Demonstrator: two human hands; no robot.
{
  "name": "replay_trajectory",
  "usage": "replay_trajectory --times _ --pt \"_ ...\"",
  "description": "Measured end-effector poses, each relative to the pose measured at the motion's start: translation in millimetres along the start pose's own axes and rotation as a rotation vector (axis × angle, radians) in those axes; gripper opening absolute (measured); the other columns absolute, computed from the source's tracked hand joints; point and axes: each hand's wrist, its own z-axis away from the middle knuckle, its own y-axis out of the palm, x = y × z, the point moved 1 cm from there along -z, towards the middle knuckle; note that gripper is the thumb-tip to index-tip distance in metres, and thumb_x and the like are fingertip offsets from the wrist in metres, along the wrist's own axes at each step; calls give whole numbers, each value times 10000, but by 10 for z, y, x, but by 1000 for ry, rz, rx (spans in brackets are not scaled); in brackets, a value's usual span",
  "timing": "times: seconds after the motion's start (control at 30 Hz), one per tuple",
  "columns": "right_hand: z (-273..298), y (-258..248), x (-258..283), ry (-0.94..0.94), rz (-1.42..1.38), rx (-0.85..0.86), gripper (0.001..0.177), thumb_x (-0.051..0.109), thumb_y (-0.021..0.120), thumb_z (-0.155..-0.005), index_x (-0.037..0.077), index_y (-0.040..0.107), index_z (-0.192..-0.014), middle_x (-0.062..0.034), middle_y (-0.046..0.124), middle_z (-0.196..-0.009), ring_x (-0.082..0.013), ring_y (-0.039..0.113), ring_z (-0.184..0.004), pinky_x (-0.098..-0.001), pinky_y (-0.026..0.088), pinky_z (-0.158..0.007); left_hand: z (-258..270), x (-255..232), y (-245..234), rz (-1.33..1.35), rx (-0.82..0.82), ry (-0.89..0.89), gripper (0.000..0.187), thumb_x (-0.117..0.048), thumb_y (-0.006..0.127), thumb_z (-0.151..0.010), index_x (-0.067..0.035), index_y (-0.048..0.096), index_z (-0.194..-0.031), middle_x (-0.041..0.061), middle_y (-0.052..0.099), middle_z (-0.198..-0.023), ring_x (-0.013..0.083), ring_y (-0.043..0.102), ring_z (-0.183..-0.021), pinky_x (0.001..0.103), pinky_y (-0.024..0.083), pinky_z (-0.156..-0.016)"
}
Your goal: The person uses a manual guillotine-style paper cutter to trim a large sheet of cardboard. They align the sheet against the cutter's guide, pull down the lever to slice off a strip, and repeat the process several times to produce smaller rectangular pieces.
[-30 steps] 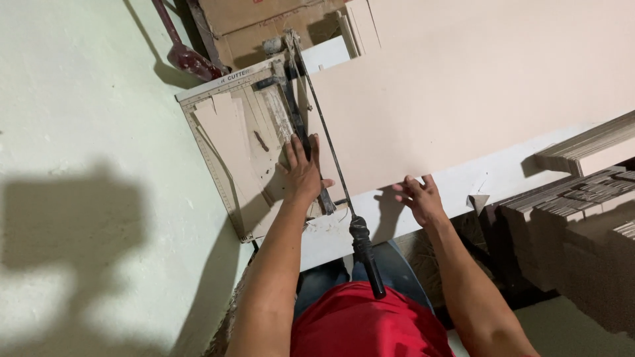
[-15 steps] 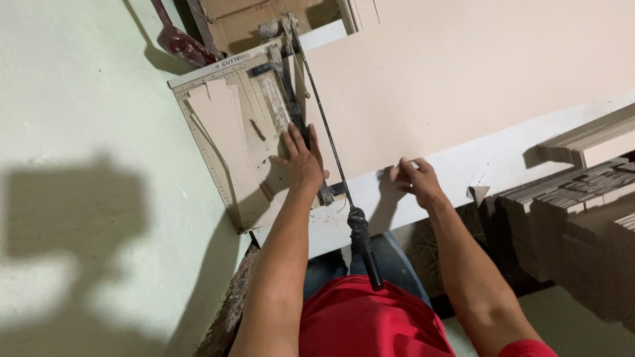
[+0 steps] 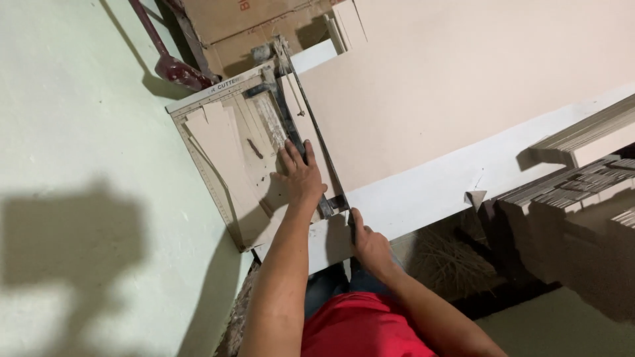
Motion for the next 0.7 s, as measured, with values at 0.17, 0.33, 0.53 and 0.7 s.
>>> replay_trajectory --times 0.17,0.33,0.53,0.7 --pt "144 -179 56 -6 -167 -62 787 240 565 -938 188 202 -1634 -213 740 -848 -463 731 -678 -570 556 -579 8 1 30 15 -29 1 1172 -229 838 -807 -103 21 -1638 331 -126 -1645 518 -97 -1523 847 151 -1066" --pt "-92 342 -165 6 -14 -51 802 212 526 -939 186 148 -1645 -180 735 -867 -423 747 -700 -523 587 -606 10 -21 14 -24 -27 -23 1178 -250 841 -811 -113 14 -1638 323 -112 -1648 507 -88 -1527 844 138 -1072" --pt "171 -492 31 37 -301 130 896 299 561 -911 247 72 -1661 -221 749 -1007 -472 744 -888 -570 578 -766 117 -29 -42 -110 -62 27 1152 -332 805 -854 -124 -6 -1646 275 -137 -1667 487 -128 -1528 796 4 -1118" --pt "465 -1977 468 91 -604 327 1077 740 457 -824 218 28 -1662 71 328 -497 -111 326 -415 -271 287 -384 174 30 263 -411 -73 319 937 -338 631 -965 -308 -39 -1619 176 -31 -1690 314 -75 -1556 586 -80 -1212"
